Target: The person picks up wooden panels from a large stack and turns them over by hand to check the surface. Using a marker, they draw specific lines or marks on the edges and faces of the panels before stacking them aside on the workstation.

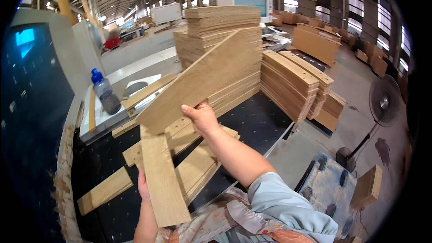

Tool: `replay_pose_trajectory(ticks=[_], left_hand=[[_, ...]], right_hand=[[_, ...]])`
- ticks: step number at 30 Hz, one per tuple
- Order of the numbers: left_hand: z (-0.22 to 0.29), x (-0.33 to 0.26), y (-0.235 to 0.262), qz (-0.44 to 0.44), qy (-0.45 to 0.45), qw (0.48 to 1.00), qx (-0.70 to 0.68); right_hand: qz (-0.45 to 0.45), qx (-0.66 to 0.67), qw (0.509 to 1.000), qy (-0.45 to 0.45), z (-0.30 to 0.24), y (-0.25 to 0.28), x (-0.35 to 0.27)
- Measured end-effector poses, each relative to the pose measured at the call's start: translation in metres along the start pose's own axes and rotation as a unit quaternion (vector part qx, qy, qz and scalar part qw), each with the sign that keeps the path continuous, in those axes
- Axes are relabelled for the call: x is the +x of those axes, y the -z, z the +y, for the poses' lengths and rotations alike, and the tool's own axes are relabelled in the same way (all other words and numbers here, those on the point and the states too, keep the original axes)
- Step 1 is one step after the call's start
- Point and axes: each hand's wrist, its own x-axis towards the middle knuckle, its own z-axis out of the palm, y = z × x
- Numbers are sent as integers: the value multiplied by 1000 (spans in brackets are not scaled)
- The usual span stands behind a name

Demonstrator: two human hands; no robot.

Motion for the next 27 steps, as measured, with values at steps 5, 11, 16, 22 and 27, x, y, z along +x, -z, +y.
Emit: replay_pose_trajectory(ticks=[5, 11, 16, 22, 27], left_hand=[[2, 13, -7, -23, 28, 999, 18], [9, 10, -21, -39, 26, 999, 26], [9, 2, -27, -45, 7, 996, 80], [17, -1, -17, -3, -35, 989, 143], [35, 1, -21, -12, -66, 969, 239]], right_hand=[[-27, -182, 983, -30, -4, 21, 7], [-267, -502, 735, 369, 18, -2, -17], [-353, -528, 709, 305, 21, -11, -28], [-113, -375, 919, -40, 20, -18, -45], [-98, 39, 887, -450, 53, -44, -85]])
